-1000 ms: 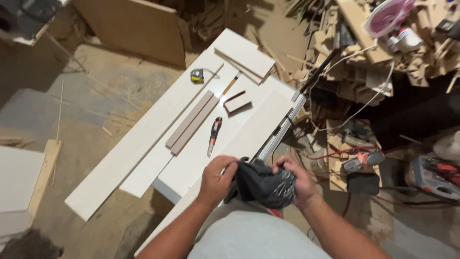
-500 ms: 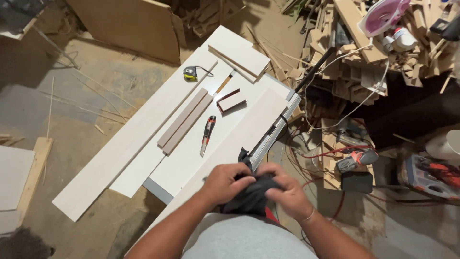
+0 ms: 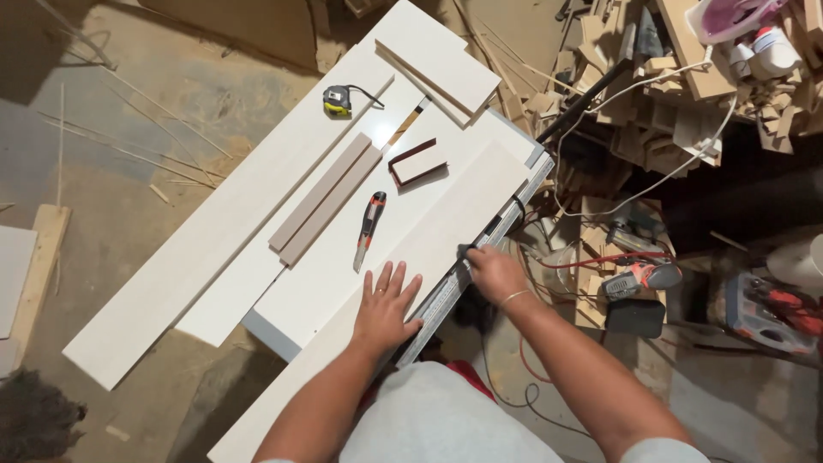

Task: Trimming and sanding the edges of laminated wood panels on a workbench

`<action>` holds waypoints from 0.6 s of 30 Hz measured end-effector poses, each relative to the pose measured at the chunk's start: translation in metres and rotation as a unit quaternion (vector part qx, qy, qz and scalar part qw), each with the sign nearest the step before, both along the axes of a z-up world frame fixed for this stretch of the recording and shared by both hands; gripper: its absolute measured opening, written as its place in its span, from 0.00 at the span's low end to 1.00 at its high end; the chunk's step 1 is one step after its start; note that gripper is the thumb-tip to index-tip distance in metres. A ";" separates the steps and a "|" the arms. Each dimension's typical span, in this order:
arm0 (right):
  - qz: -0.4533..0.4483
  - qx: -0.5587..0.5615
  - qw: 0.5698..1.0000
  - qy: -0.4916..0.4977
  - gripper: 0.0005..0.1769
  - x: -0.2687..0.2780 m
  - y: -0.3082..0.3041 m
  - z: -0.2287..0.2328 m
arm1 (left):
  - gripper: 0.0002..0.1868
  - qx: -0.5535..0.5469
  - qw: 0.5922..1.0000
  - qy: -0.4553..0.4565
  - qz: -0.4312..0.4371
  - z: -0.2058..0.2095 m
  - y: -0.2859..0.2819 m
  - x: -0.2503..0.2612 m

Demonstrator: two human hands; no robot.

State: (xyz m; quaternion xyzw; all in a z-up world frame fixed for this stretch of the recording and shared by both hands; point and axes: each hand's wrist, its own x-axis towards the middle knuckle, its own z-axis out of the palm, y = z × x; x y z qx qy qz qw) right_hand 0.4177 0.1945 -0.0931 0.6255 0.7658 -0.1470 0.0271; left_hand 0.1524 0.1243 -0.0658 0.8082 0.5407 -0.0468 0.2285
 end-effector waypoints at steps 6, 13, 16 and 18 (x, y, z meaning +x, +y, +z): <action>0.034 0.086 0.991 -0.100 0.07 0.007 0.011 -0.058 | 0.37 -0.008 1.000 -0.006 0.015 -0.010 0.003 -0.001; 0.067 0.082 0.984 -0.146 0.10 -0.005 0.014 -0.042 | 0.38 -0.003 1.000 -0.006 0.012 -0.032 0.002 0.000; 0.055 0.047 0.990 -0.122 0.11 -0.011 0.014 -0.060 | 0.38 0.010 1.000 -0.007 0.015 -0.032 0.005 -0.002; 0.083 0.103 0.983 -0.131 0.08 -0.011 -0.001 -0.073 | 0.38 -0.001 1.000 -0.004 0.009 -0.029 0.002 -0.002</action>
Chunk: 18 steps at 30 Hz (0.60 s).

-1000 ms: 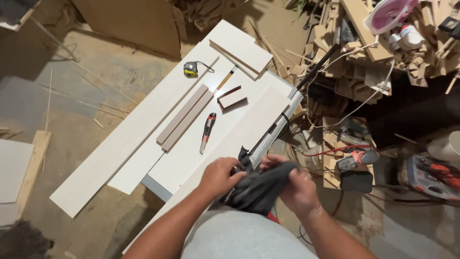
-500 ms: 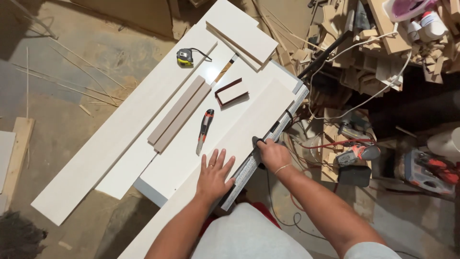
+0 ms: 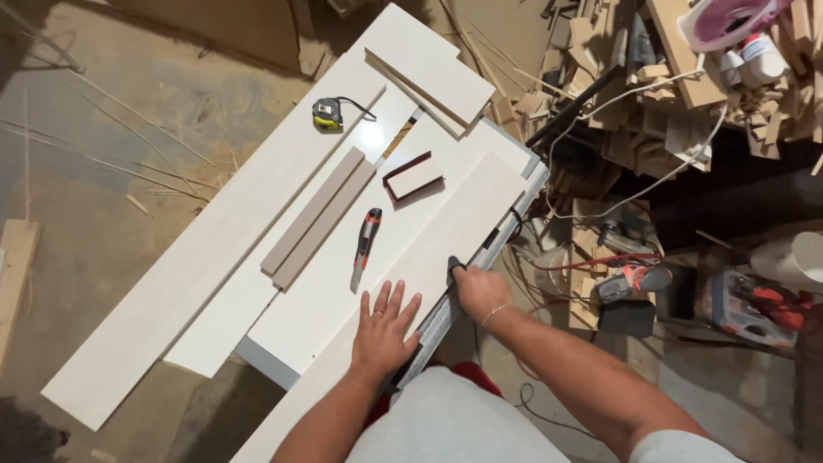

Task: Trimming and sanding the edges of laminated wood panels on a workbench

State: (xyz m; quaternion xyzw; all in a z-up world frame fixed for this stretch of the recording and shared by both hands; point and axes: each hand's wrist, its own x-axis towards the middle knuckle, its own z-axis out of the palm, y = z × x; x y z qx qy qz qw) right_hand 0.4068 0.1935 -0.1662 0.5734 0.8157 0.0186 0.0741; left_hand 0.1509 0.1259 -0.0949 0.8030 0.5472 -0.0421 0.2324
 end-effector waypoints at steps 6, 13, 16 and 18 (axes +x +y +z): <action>-0.064 -0.114 0.991 -0.001 0.13 -0.031 0.006 0.054 | 0.40 0.038 0.999 -0.006 -0.001 -0.008 0.000 0.000; -0.077 -0.104 0.992 -0.003 0.12 -0.013 0.012 0.011 | 0.39 0.031 1.000 0.003 -0.002 -0.013 -0.003 -0.004; -0.068 -0.115 0.991 -0.019 0.12 -0.010 0.002 0.039 | 0.39 0.009 1.000 -0.013 -0.005 -0.012 0.000 -0.002; -0.023 -0.101 0.993 -0.048 0.11 -0.014 0.020 0.085 | 0.39 0.017 1.000 -0.005 -0.004 -0.018 -0.001 -0.001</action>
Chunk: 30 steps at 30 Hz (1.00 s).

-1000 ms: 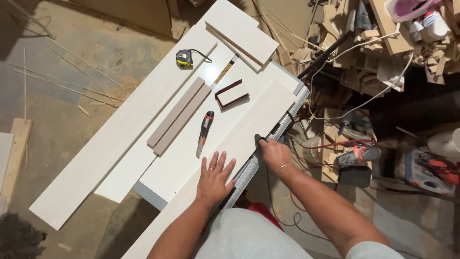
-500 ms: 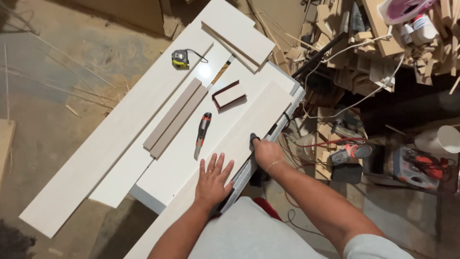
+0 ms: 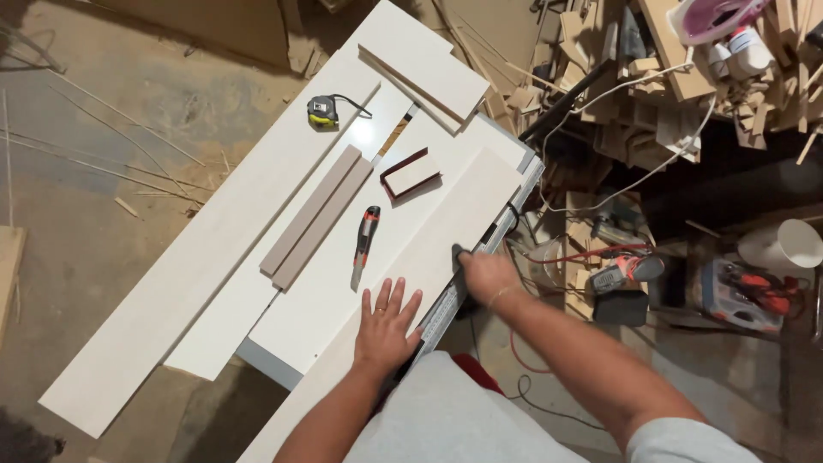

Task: Trimming and sanding the edges of laminated wood panels on a workbench

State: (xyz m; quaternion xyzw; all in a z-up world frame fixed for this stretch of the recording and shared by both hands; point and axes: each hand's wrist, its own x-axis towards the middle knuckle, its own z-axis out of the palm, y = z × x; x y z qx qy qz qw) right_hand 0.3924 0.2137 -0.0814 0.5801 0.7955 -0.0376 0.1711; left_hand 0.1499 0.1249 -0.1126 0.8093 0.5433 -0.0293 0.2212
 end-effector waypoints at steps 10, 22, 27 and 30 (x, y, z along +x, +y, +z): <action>0.090 -0.046 0.995 0.003 0.12 0.031 0.029 0.003 | 0.40 0.011 1.000 -0.007 0.004 0.004 0.001 -0.001; 0.152 0.016 0.988 0.038 0.07 0.053 0.022 -0.017 | 0.39 0.001 1.000 -0.018 0.003 0.004 0.002 -0.001; 0.161 0.038 0.986 0.033 0.06 0.035 0.028 -0.008 | 0.38 0.019 1.000 -0.017 0.005 -0.001 0.000 -0.001; 0.160 0.027 0.985 0.051 0.07 0.062 0.013 -0.015 | 0.39 0.026 1.000 -0.009 0.001 -0.004 -0.001 0.000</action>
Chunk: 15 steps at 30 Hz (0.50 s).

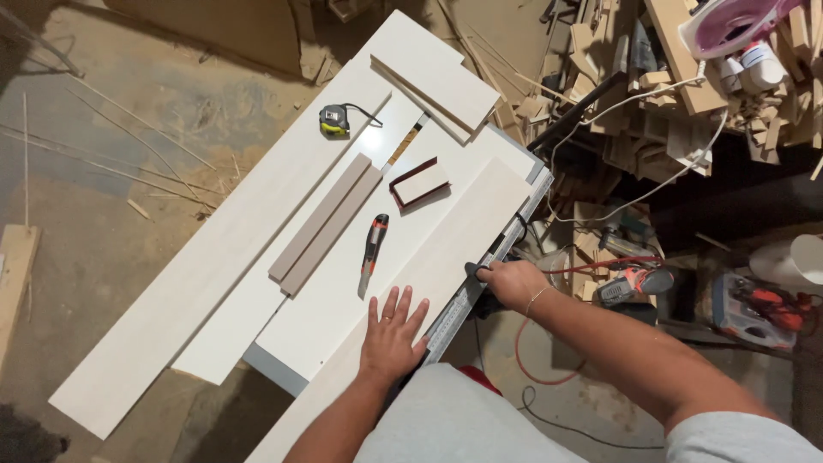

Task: Trimming and sanding the edges of laminated wood panels on a workbench

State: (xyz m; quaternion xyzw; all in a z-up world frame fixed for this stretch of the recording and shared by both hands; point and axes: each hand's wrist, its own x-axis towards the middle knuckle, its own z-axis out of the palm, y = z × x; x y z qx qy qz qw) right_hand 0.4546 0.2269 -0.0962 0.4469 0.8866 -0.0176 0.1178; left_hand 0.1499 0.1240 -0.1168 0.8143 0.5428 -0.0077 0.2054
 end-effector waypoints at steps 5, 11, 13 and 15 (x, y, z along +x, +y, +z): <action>-0.010 -0.001 1.000 -0.001 0.06 -0.027 0.010 0.008 | 0.39 0.002 1.000 -0.005 0.004 0.002 -0.005 0.000; -0.039 -0.145 0.986 -0.075 0.19 -0.021 0.019 0.011 | 0.43 0.135 0.991 -0.022 -0.001 -0.032 -0.007 0.002; -0.039 -0.140 0.987 -0.064 0.18 -0.038 0.022 0.027 | 0.42 0.118 0.993 -0.015 -0.005 -0.031 -0.008 0.001; -0.060 -0.186 0.972 -0.128 0.17 -0.063 0.029 0.059 | 0.44 0.131 0.991 -0.028 -0.003 -0.029 -0.005 0.000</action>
